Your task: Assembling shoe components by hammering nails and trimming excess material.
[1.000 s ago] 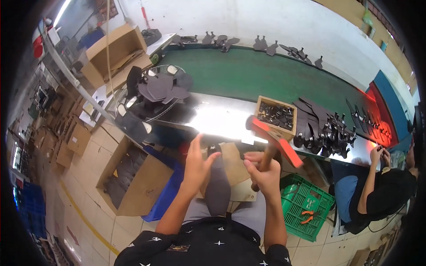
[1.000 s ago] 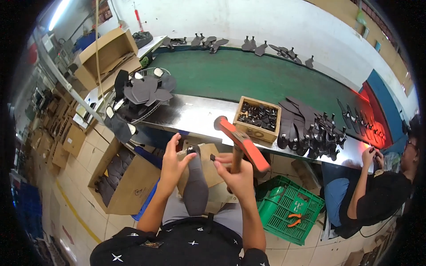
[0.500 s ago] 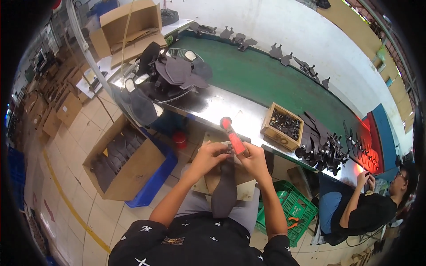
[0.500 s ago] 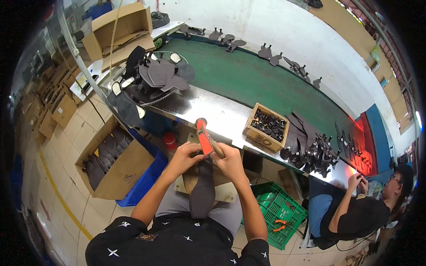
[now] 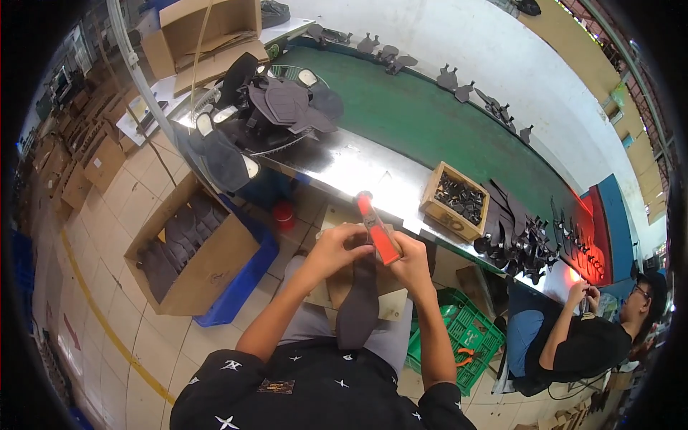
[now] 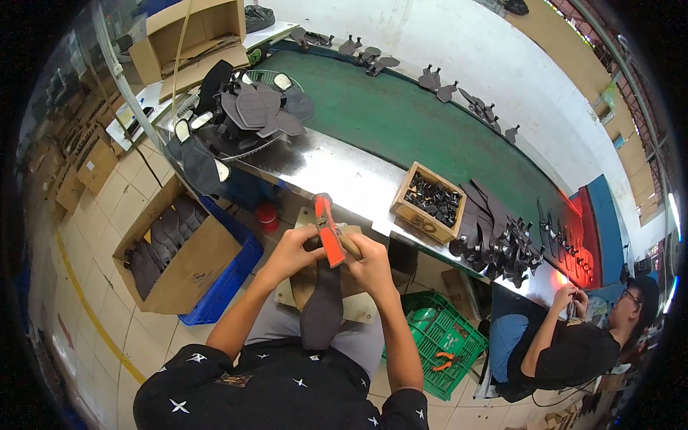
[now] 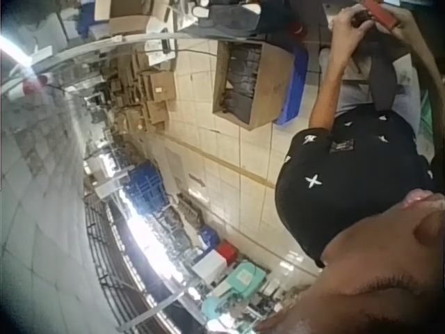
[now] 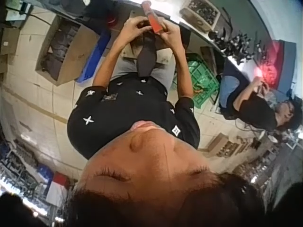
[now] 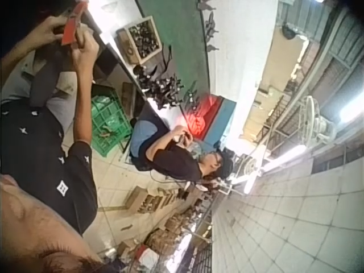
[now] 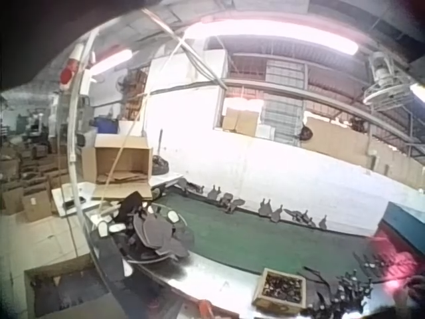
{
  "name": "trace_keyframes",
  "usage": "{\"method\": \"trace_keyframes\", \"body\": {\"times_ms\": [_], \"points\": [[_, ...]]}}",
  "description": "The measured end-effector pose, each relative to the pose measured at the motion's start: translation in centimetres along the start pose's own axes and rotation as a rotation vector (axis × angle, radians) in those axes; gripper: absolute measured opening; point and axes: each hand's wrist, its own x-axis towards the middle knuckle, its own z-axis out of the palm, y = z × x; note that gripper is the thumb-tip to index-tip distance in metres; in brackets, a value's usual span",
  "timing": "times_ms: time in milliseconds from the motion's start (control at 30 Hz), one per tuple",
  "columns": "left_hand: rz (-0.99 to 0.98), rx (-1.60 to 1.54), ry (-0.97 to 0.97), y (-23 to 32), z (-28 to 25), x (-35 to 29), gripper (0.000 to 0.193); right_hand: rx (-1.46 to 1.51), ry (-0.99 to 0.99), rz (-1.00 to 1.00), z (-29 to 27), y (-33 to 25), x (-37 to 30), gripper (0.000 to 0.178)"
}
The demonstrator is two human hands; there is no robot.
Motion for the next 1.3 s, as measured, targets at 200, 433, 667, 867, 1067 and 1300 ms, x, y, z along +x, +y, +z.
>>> {"method": "trace_keyframes", "body": {"times_ms": [200, 433, 667, 867, 1067, 1300], "points": [[0.051, -0.048, -0.024, 0.2, -0.1, 0.6, 0.034, -0.121, -0.03, -0.153, -1.1, -1.2, 0.8, 0.029], [-0.019, -0.162, 0.033, -0.8, 0.1, 0.6, 0.029, 0.151, 0.163, 0.031, -0.5, -4.1, -2.0, 0.026], [-0.083, -0.216, -0.051, -1.3, 0.0, 0.9, 0.029, -0.028, 0.085, 0.162, -2.2, -7.4, -6.1, 0.04], [-0.117, -0.271, -0.076, -0.9, 0.1, 0.9, 0.029, -0.129, -0.006, 0.131, -1.9, -7.0, -7.0, 0.044], [-0.116, -0.273, -0.09, -1.2, -0.1, 0.8, 0.033, -0.135, -0.023, 0.242, -2.8, -8.3, -6.9, 0.04], [0.072, 0.245, -0.104, -1.1, 0.7, -0.1, 0.117, -0.206, 0.301, -0.19, -2.6, -11.2, -6.3, 0.041]]}}
